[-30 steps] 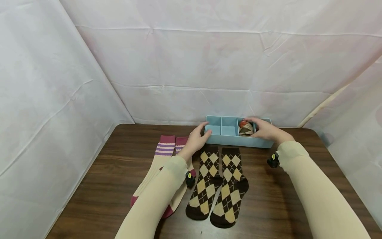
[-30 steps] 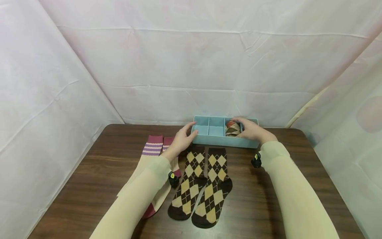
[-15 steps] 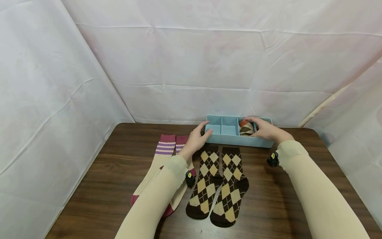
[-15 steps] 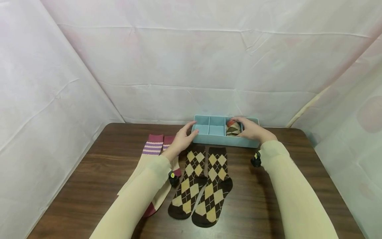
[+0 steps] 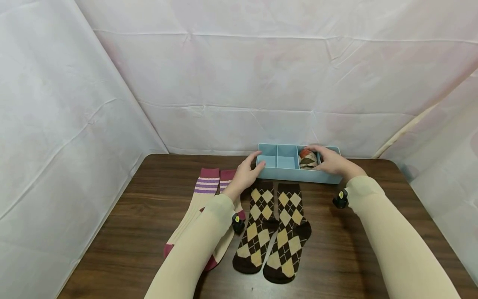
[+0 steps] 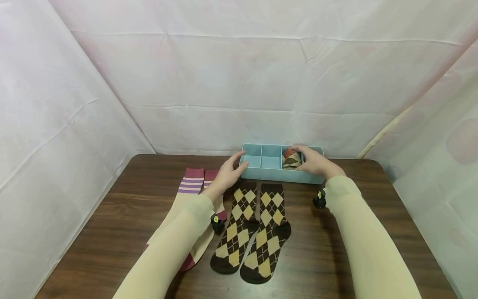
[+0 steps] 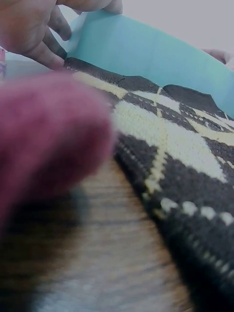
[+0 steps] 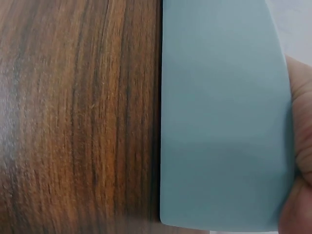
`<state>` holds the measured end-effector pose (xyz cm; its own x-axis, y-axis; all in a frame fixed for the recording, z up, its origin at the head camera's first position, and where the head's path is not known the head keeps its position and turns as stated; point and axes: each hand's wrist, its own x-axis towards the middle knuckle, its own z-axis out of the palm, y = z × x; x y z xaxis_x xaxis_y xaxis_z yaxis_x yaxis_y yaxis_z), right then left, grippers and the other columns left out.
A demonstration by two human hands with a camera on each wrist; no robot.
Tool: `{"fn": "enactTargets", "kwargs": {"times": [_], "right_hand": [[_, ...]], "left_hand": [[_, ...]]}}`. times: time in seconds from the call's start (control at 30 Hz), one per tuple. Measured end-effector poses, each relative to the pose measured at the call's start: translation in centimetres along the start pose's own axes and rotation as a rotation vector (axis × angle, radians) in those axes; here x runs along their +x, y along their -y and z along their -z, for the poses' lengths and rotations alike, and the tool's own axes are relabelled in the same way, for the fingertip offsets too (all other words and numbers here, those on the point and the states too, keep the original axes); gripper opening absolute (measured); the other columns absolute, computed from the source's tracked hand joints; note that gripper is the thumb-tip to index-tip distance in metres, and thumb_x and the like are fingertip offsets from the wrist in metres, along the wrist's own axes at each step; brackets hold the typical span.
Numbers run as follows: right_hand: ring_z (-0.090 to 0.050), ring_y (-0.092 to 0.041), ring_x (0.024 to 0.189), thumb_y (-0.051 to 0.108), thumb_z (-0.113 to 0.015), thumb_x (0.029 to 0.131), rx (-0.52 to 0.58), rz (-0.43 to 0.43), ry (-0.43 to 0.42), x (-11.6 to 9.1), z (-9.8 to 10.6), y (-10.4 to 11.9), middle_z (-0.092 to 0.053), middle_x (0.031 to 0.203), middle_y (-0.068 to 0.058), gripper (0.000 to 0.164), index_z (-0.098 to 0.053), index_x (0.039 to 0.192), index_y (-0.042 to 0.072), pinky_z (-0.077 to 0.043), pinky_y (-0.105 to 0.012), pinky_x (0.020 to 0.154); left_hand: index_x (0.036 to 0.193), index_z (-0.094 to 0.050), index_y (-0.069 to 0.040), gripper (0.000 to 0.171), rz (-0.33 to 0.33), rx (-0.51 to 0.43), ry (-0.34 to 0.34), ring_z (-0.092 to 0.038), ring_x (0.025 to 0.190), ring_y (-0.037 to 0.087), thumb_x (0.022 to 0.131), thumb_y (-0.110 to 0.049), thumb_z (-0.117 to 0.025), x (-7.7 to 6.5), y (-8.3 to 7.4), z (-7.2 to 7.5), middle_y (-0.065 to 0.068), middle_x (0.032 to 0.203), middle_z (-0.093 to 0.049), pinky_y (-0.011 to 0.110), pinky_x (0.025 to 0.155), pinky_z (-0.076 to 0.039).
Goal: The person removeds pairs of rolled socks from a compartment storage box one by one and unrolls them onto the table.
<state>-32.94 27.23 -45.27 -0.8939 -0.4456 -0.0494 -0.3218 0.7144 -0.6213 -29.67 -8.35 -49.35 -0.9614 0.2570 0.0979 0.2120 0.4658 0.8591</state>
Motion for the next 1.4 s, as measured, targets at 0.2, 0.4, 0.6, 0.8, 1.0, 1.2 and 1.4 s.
{"fn": "enactTargets", "kwargs": {"times": [0.2,0.4,0.6,0.8,1.0,1.2,1.4], "right_hand": [[-0.056,-0.049,0.12,0.02,-0.088,0.096,0.059,-0.018,-0.054,-0.3,-0.2,-0.4,-0.042,0.161,-0.03,0.086,-0.038,0.166,0.009,-0.049,-0.058,0.09],[-0.053,-0.039,0.112,0.027,-0.09,0.094,0.181,-0.022,-0.156,-1.1,-0.2,-0.5,-0.047,0.154,-0.025,0.086,-0.042,0.164,0.015,-0.049,-0.045,0.079],[-0.052,-0.031,0.118,0.02,-0.089,0.095,0.276,0.012,-0.289,-2.1,0.0,-0.2,-0.054,0.145,-0.016,0.082,-0.045,0.164,0.016,-0.052,-0.039,0.077],[-0.056,-0.015,0.121,0.004,-0.086,0.095,0.363,0.105,-0.347,-4.2,1.2,1.9,-0.049,0.152,-0.012,0.084,-0.041,0.165,0.017,-0.056,-0.022,0.082],[-0.058,-0.009,0.126,-0.012,-0.076,0.096,0.446,0.225,-0.397,-6.3,1.9,4.1,-0.039,0.159,-0.004,0.087,-0.032,0.168,0.011,-0.057,-0.019,0.085],[-0.055,-0.009,0.132,-0.022,-0.065,0.095,0.532,0.303,-0.41,-8.0,0.1,5.0,-0.036,0.161,-0.001,0.085,-0.032,0.167,0.009,-0.061,-0.022,0.077],[-0.056,-0.018,0.113,-0.029,-0.049,0.089,0.691,0.396,-0.381,-9.0,-2.1,5.3,-0.04,0.157,-0.007,0.082,-0.035,0.163,0.002,-0.049,-0.027,0.055]], "left_hand": [[0.17,-0.041,-0.024,0.064,-0.008,0.007,-0.007,-0.037,0.16,0.033,0.114,-0.05,-0.056,-0.1,-0.1,-0.2,0.008,0.175,-0.038,0.059,0.125,-0.036],[0.171,-0.04,-0.024,0.063,-0.009,-0.001,-0.006,-0.038,0.16,0.032,0.114,-0.048,-0.055,-0.2,-0.1,-0.4,0.007,0.175,-0.039,0.059,0.124,-0.037],[0.171,-0.039,-0.025,0.063,0.008,-0.002,-0.008,-0.038,0.159,0.032,0.114,-0.048,-0.056,-0.4,-0.3,-0.5,0.008,0.174,-0.039,0.06,0.124,-0.037],[0.172,-0.038,-0.024,0.064,0.008,0.005,0.008,-0.038,0.159,0.033,0.115,-0.048,-0.055,-0.4,-0.4,-0.7,0.008,0.174,-0.039,0.06,0.124,-0.038],[0.171,-0.039,-0.023,0.063,-0.006,-0.016,0.002,-0.038,0.159,0.033,0.115,-0.045,-0.056,-0.1,-0.3,-0.8,0.009,0.174,-0.039,0.06,0.124,-0.037],[0.171,-0.039,-0.023,0.064,-0.009,-0.002,0.013,-0.037,0.16,0.034,0.114,-0.047,-0.056,0.0,-0.2,-0.6,0.009,0.175,-0.037,0.06,0.125,-0.036],[0.171,-0.04,-0.023,0.062,-0.009,-0.008,0.008,-0.038,0.159,0.035,0.115,-0.043,-0.058,0.0,-0.2,-0.4,0.011,0.174,-0.039,0.062,0.124,-0.037]]}}
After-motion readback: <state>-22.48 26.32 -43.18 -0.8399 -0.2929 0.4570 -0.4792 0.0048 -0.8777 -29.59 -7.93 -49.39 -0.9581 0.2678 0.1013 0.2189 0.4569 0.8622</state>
